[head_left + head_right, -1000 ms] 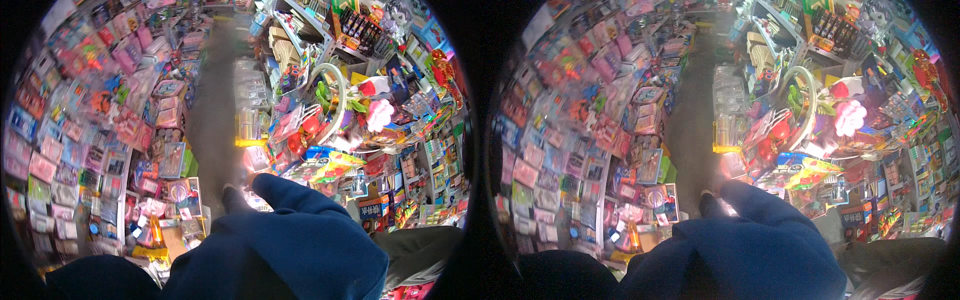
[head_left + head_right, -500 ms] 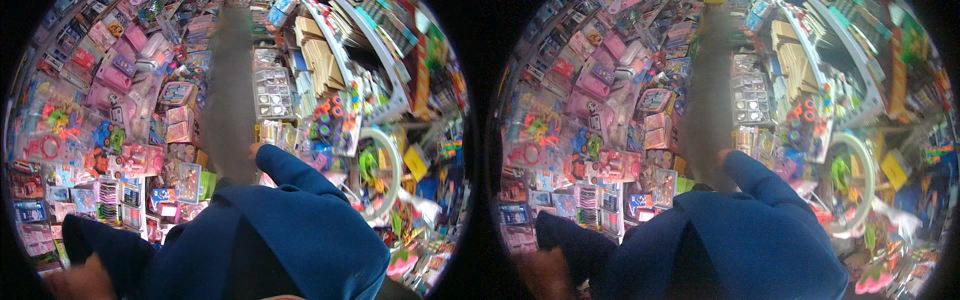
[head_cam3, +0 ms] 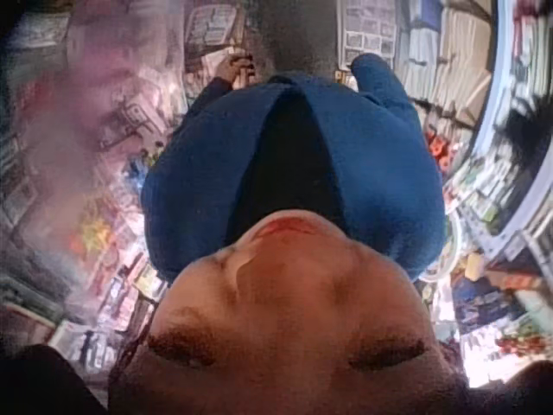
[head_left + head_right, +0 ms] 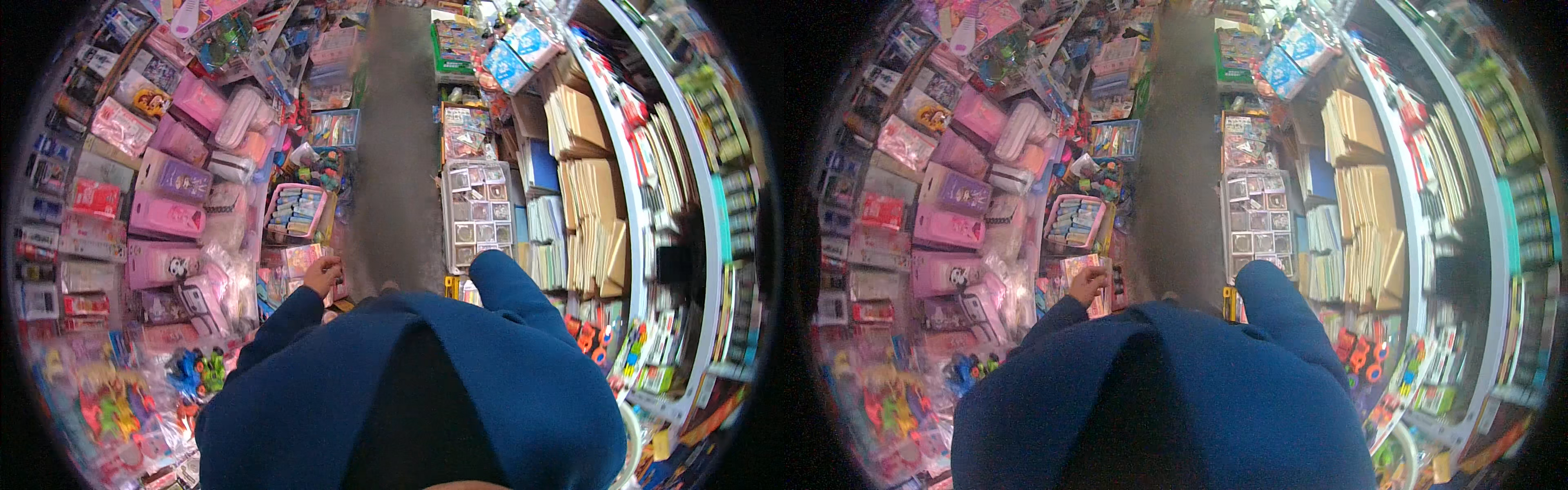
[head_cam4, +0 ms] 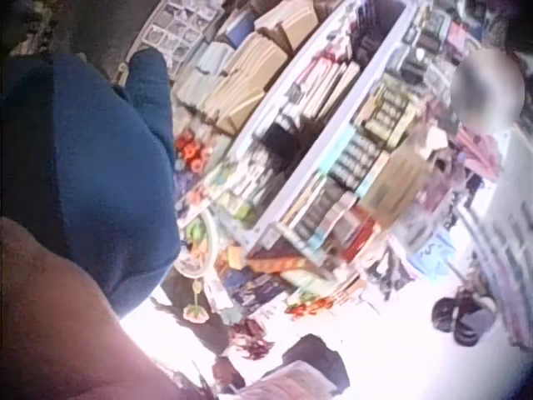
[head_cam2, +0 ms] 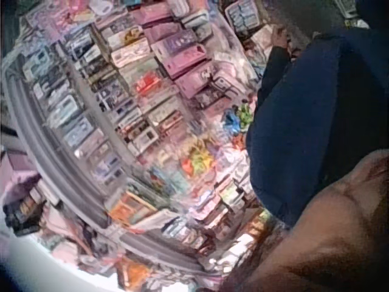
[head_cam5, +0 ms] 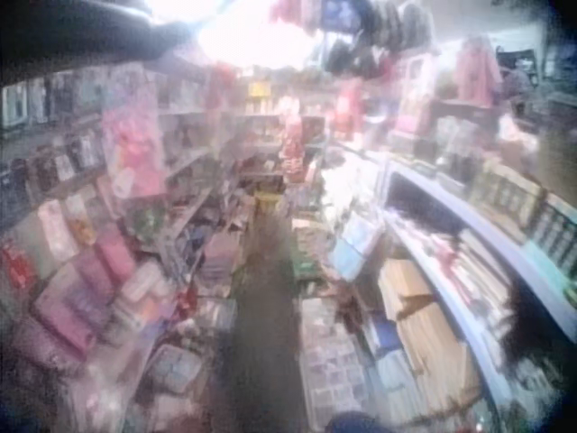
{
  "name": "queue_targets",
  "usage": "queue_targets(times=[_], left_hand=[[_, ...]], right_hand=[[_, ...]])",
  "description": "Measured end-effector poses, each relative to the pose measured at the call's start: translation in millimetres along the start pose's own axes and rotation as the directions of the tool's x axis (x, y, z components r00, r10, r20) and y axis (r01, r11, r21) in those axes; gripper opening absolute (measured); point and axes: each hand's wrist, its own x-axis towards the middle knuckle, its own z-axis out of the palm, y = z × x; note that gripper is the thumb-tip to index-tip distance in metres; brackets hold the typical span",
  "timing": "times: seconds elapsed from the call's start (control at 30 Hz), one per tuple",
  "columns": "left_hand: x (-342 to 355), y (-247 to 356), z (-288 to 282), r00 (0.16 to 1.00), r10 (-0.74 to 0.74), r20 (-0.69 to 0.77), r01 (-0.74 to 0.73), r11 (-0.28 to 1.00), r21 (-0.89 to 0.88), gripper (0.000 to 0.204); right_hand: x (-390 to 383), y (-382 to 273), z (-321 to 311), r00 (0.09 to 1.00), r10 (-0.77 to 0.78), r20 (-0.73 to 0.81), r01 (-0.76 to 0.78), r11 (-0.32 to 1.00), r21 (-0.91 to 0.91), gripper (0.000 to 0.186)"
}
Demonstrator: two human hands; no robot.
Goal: The person uses scissors to cut and remove a rubber seal from the edge of a freezer door. They then move around the store, handling a pot lid and a box before returning to the freezer to continue cutting the seal.
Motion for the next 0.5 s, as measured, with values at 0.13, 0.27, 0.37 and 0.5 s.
queue_targets(times=[0.13, 0.27, 0.37, 0.5], left_hand=[[107.0, -10.0, 11.0, 0.985, -0.077, 0.155, 0.052, 0.986, 0.158, 0.033], [210.1, 5.3, 16.8, 0.962, 0.116, 0.249, -0.203, 0.912, 0.356, 0.037], [285.8, 22.5, 8.1, 0.993, 0.086, 0.078, -0.111, 0.9, 0.421, 0.032], [374.4, 67.4, -29.9, 0.997, 0.048, -0.053, -0.013, 0.847, 0.532, 0.042]], right_hand=[[52.2, -12.5, -78.3, 0.996, 0.073, -0.055, -0.072, 0.997, 0.037, 0.04], [131.0, -15.9, -180.1, 0.994, 0.103, -0.028, -0.101, 0.993, 0.065, 0.044], [189.8, -17.5, -255.9, 0.987, 0.013, -0.16, -0.026, 0.997, -0.077, 0.05], [256.8, -43.1, -375.7, 0.975, -0.145, -0.167, 0.14, 0.989, -0.04, 0.049]])
